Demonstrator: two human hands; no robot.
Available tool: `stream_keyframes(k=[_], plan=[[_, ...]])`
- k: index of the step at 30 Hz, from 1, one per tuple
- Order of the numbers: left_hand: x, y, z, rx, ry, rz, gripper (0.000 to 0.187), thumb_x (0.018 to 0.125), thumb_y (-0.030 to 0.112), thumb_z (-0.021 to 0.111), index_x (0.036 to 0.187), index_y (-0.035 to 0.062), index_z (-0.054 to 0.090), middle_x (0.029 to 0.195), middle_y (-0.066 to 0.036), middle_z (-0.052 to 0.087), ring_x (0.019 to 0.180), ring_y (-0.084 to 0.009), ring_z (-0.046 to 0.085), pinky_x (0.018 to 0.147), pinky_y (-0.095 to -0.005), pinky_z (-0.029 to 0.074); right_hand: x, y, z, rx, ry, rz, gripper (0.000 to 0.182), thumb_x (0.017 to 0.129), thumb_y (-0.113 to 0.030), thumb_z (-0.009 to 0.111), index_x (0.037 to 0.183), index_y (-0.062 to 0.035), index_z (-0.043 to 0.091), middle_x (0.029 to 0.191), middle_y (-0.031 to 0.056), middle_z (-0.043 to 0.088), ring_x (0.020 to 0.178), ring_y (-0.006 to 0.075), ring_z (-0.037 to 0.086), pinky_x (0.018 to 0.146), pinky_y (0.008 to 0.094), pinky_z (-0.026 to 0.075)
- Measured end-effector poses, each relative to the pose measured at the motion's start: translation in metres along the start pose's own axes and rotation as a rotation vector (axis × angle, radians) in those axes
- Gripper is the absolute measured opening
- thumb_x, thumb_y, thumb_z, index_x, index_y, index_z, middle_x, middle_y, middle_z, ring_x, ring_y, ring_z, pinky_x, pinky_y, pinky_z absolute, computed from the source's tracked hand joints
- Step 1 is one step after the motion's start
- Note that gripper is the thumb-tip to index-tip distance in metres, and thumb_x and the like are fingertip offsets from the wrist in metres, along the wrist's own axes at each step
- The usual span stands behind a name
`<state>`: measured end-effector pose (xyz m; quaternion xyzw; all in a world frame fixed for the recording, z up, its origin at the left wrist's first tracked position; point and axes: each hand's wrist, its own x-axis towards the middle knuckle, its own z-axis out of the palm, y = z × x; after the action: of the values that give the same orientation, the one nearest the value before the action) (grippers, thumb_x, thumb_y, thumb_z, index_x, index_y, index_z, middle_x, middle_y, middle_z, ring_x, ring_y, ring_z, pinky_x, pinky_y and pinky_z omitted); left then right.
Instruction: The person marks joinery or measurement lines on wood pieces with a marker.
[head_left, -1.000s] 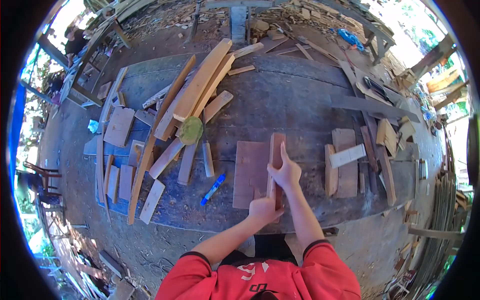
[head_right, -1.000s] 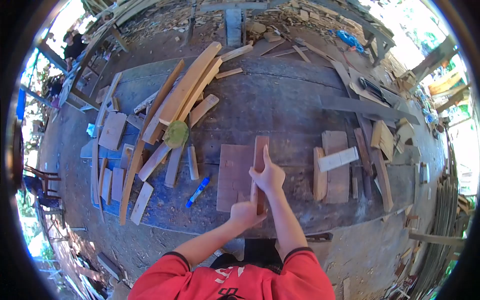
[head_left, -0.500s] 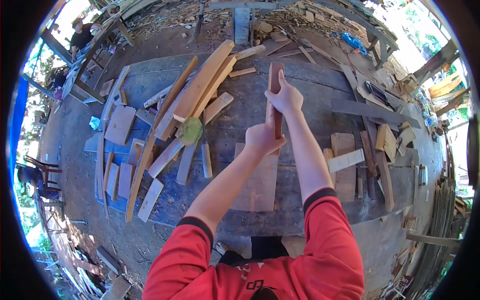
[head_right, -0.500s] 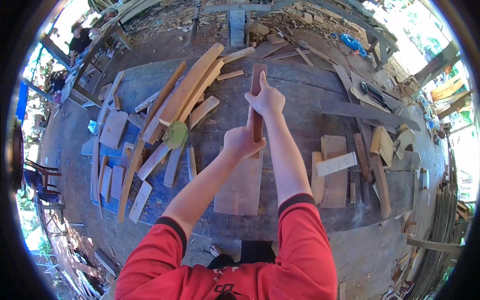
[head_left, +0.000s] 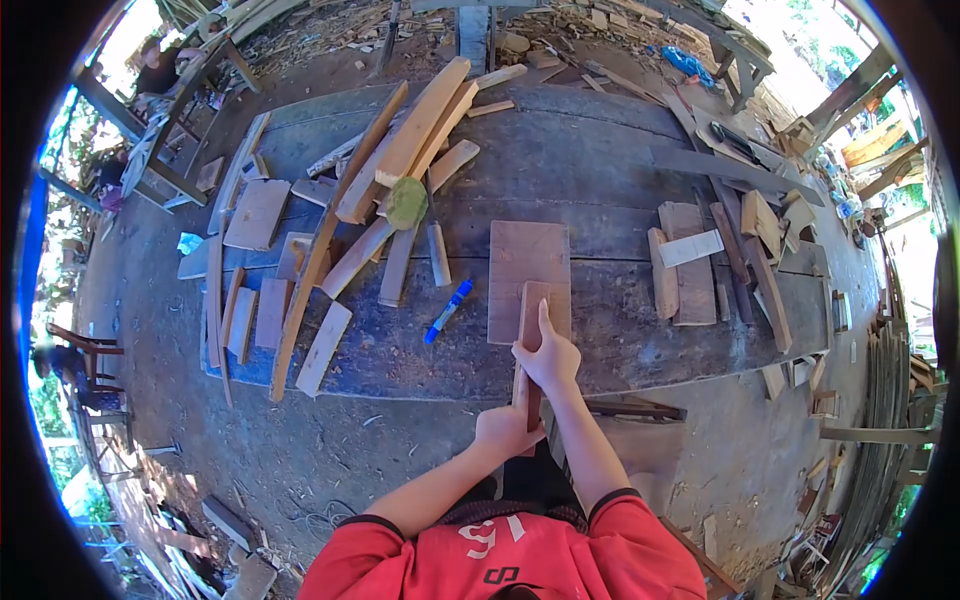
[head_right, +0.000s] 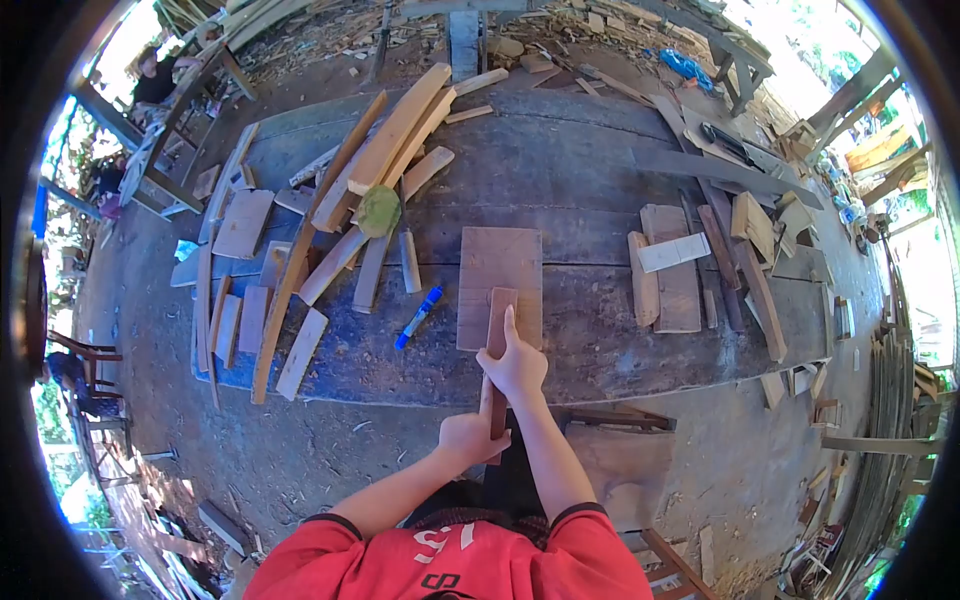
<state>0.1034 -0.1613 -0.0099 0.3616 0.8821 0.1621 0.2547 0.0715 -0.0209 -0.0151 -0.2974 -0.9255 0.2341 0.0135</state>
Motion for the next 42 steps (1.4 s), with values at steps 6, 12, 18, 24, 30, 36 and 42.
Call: stream_keyframes(k=[6, 12, 18, 24, 30, 36, 42], plan=[[0.074, -0.002, -0.025, -0.007, 0.125, 0.032, 0.098, 0.071, 0.043, 0.062, 0.140, -0.0022, 0.009, 0.056, -0.011, 0.059, 0.044, -0.0298, 0.057, 0.042, -0.0406, 0.046, 0.081, 0.006, -0.005, 0.045, 0.066, -0.037, 0.086, 0.065, -0.041, 0.066, 0.140, -0.0175, 0.031, 0.061, 0.0133, 0.061, 0.053, 0.0301, 0.061, 0.050, 0.0379, 0.047], [0.239, -0.012, -0.090, -0.014, 0.103, -0.068, 0.102, 0.069, 0.044, 0.063, 0.141, 0.0002, 0.006, 0.065, -0.013, 0.063, 0.055, -0.0310, 0.061, 0.051, -0.0416, 0.050, 0.264, -0.003, -0.016, -0.011, 0.134, -0.171, 0.083, 0.065, -0.043, 0.065, 0.138, -0.0166, 0.034, 0.071, 0.0157, 0.064, 0.065, 0.0317, 0.063, 0.060, 0.0413, 0.049], [0.335, -0.018, -0.171, -0.046, 0.262, -0.082, 0.101, 0.069, 0.043, 0.061, 0.141, 0.0025, 0.003, 0.074, -0.015, 0.065, 0.065, -0.0323, 0.064, 0.060, -0.0422, 0.052, 0.386, -0.041, -0.055, -0.089, 0.104, -0.177, 0.084, 0.066, -0.045, 0.063, 0.139, -0.0188, 0.032, 0.086, 0.0161, 0.066, 0.079, 0.0321, 0.064, 0.070, 0.0407, 0.050], [0.231, -0.003, -0.167, -0.014, 0.307, -0.042, 0.094, 0.066, 0.040, 0.063, 0.139, 0.0041, 0.016, 0.068, -0.013, 0.064, 0.060, -0.0316, 0.063, 0.054, -0.0422, 0.050, 0.287, -0.060, -0.077, -0.008, 0.151, -0.149, 0.084, 0.067, -0.046, 0.063, 0.140, -0.0209, 0.030, 0.089, 0.0167, 0.066, 0.080, 0.0329, 0.064, 0.072, 0.0413, 0.050], [0.066, -0.006, -0.091, -0.149, 0.210, 0.039, 0.090, 0.068, 0.038, 0.065, 0.137, -0.0011, 0.022, 0.059, -0.011, 0.061, 0.052, -0.0304, 0.061, 0.049, -0.0414, 0.049, 0.083, -0.047, -0.042, 0.113, 0.116, -0.073, 0.084, 0.065, -0.040, 0.068, 0.139, -0.0249, 0.031, 0.090, 0.0180, 0.065, 0.083, 0.0351, 0.064, 0.073, 0.0413, 0.050], [0.034, -0.019, -0.073, -0.136, 0.243, 0.037, 0.093, 0.067, 0.038, 0.065, 0.138, 0.0007, 0.018, 0.059, -0.012, 0.061, 0.051, -0.0308, 0.061, 0.048, -0.0415, 0.049, -0.009, -0.024, 0.004, 0.049, -0.018, -0.009, 0.087, 0.066, -0.043, 0.066, 0.141, -0.0220, 0.028, 0.077, 0.0176, 0.065, 0.070, 0.0339, 0.065, 0.065, 0.0403, 0.051], [0.079, -0.034, -0.065, -0.115, 0.252, 0.007, 0.096, 0.066, 0.038, 0.065, 0.140, 0.0024, 0.015, 0.059, -0.012, 0.061, 0.051, -0.0311, 0.060, 0.048, -0.0416, 0.048, 0.046, -0.026, 0.010, 0.044, 0.006, 0.008, 0.085, 0.066, -0.043, 0.064, 0.141, -0.0210, 0.029, 0.071, 0.0159, 0.064, 0.066, 0.0334, 0.064, 0.060, 0.0403, 0.050]])
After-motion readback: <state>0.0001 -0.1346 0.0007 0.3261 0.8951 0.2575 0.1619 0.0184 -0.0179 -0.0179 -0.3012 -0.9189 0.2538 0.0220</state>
